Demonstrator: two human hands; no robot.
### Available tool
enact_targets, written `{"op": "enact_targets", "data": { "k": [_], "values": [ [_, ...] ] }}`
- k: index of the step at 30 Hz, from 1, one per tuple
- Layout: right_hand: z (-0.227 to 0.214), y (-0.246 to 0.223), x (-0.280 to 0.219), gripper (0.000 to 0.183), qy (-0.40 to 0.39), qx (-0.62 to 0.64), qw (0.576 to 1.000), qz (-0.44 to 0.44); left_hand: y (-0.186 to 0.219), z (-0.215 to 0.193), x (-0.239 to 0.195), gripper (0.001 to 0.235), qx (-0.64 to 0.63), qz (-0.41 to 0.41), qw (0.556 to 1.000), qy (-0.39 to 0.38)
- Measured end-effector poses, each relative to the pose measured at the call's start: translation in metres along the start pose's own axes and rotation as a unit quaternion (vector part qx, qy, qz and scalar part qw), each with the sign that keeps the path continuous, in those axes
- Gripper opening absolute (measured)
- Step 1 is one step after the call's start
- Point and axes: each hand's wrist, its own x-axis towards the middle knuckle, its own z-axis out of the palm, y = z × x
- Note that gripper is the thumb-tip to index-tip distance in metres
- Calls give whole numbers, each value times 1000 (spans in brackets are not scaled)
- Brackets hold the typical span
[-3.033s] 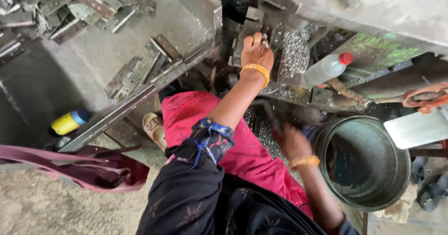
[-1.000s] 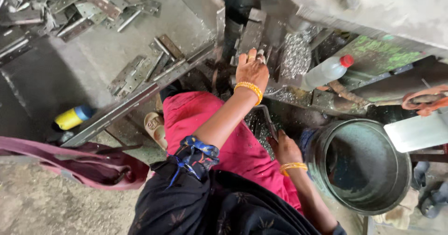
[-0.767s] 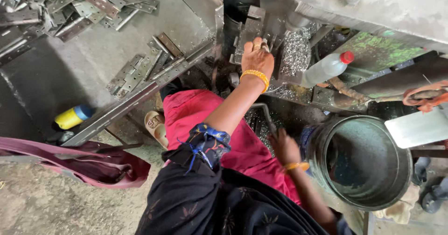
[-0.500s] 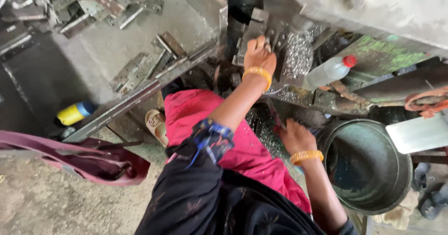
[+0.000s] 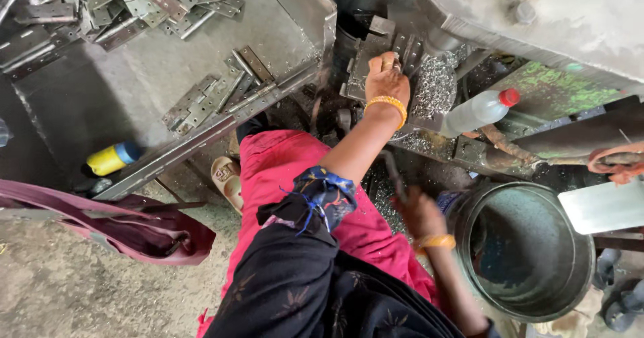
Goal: The person places metal plates into a stamping machine and operates it by hand, then gathers the completed hinges from a bin.
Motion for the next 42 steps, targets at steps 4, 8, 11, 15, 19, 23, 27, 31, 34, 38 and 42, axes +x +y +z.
{"op": "enact_targets", "data": {
  "k": [4, 8, 11, 15, 19, 23, 27, 31, 34, 38, 42],
  "values": [
    [42, -5, -12, 46, 35, 60, 997, 16, 7, 1, 0, 25, -12, -8, 999, 34],
    [29, 4, -16, 50, 56, 70, 996, -9, -23, -1, -19, 23, -38, -31, 991, 124],
    [-7, -4, -6, 52, 33, 24, 999, 7, -78, -4, -62, 20, -181, -62, 929, 316],
    [-44, -17, -3, 53, 2, -37, 999, 10, -190, 5, -142, 26, 39, -207, 970, 122],
    [-52, -27, -8, 55, 9, -14, 1000, 4, -248, 12, -188, 25, 51, -191, 970, 144],
    [-48, -22, -13, 53, 1, 14, 1000, 24, -248, 7, -189, 36, -32, -246, 958, 143],
    [-39, -13, 0, 58, -24, -19, 999, 21, -247, 4, -170, 24, 87, -248, 943, 204],
    [-32, -11, 4, 64, 32, 15, 999, -11, -231, -38, -165, 38, -32, -219, 950, 220],
    [-33, -11, 5, 59, -28, 9, 999, 29, -179, -63, -151, 19, -78, -148, 963, 212],
    [-25, -7, 5, 57, -21, 16, 1000, -3, -72, -42, -127, 21, -27, 51, 959, 279],
    [-25, -8, 0, 56, 14, 59, 997, -39, -14, -12, -113, 37, 48, 42, 952, 300]
  ]
}}
